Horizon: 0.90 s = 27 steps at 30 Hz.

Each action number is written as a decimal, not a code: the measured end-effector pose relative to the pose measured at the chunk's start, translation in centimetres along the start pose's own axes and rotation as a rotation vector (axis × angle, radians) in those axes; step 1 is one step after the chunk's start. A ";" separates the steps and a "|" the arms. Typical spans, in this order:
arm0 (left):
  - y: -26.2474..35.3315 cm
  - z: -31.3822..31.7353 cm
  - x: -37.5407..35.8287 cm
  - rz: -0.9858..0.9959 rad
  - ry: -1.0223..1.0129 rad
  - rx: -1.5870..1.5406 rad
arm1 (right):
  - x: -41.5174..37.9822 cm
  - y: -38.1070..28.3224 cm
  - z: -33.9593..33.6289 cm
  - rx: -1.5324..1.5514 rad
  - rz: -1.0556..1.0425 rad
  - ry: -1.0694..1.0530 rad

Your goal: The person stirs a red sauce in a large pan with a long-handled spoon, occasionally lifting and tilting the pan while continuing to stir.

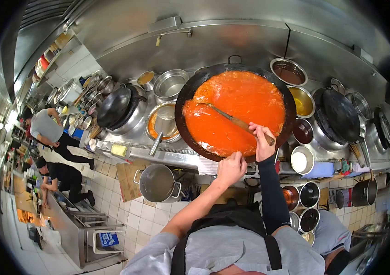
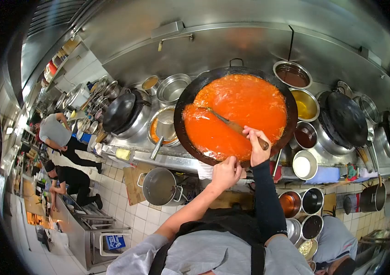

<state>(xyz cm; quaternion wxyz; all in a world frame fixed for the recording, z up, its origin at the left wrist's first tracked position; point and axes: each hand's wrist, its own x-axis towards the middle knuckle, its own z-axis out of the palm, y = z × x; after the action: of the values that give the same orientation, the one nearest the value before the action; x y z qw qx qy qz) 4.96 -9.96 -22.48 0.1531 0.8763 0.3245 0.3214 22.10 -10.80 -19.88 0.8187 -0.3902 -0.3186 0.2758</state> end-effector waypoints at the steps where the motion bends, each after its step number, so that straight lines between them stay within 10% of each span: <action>1: 0.0 0.0 0.0 0.000 -0.006 -0.004 | -0.6 -0.4 -0.5 -0.027 -0.015 -0.018; 27: 0.0 -0.8 0.2 -0.045 -0.106 -0.092 | -9.5 -21.4 -5.2 -0.668 -0.154 -0.312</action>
<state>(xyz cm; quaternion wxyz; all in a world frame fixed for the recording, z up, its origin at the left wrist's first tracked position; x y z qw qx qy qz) 4.54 -9.82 -21.75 0.2174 0.8766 0.3206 0.2855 24.16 -31.48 -7.96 0.6062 -0.5639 -0.5403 0.1503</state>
